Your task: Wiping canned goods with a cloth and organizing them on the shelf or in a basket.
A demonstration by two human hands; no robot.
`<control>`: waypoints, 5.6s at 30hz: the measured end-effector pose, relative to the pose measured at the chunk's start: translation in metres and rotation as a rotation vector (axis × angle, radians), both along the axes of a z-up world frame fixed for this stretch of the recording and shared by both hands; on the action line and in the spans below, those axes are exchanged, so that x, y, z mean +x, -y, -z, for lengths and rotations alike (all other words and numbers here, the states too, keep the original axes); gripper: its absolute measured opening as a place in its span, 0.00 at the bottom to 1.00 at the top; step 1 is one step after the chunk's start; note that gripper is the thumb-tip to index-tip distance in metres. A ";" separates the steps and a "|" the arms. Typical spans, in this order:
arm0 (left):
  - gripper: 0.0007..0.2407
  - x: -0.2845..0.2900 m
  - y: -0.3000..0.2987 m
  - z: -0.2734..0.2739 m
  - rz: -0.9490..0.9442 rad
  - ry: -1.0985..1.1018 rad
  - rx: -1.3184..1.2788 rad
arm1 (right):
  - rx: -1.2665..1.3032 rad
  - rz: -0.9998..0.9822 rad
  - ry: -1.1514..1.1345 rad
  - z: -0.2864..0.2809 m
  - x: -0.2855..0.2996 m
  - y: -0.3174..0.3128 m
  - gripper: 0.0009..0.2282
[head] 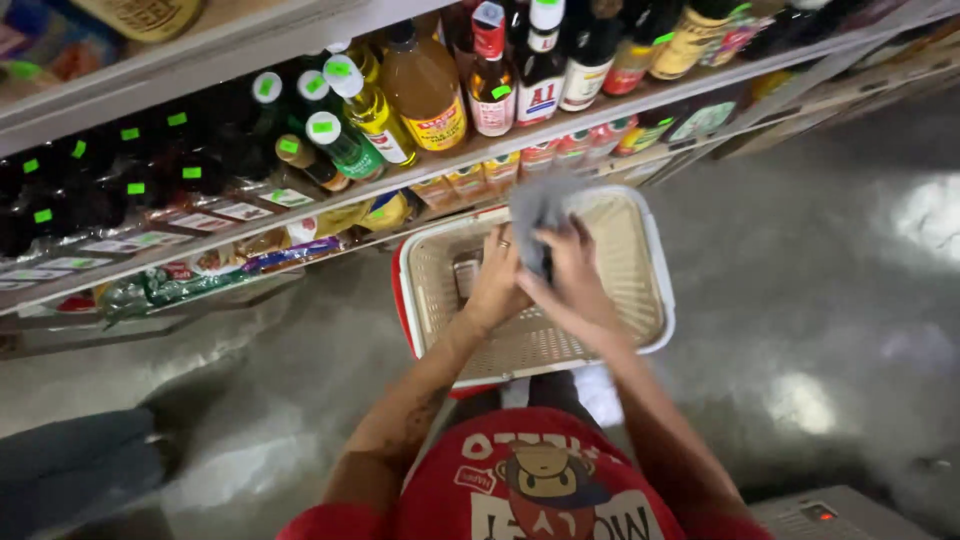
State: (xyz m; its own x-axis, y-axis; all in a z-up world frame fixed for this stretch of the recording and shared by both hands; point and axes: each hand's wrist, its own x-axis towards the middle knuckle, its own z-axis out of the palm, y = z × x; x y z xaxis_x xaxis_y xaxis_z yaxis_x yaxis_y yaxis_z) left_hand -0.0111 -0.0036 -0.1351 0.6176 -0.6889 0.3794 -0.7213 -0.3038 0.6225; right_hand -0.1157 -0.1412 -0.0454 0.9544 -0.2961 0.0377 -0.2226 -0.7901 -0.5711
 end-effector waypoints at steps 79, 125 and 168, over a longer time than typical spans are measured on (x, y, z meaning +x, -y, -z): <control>0.23 0.007 -0.081 -0.158 -0.240 -0.684 -0.918 | 0.313 0.000 0.487 -0.142 0.063 -0.140 0.23; 0.27 0.035 -0.052 -0.204 -0.403 -0.178 -0.616 | 1.659 0.332 0.495 -0.066 0.112 -0.079 0.22; 0.29 0.064 -0.070 -0.172 -0.049 -0.409 -0.546 | 0.315 -0.591 0.683 -0.111 0.125 -0.007 0.08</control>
State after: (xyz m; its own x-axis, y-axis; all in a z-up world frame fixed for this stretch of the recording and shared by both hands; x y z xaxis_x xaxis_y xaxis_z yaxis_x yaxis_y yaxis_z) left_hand 0.0524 0.0666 0.0371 0.8110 -0.4327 0.3938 -0.3884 0.1050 0.9155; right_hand 0.0097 -0.1338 0.0653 0.7539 0.1355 0.6428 0.6235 -0.4559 -0.6352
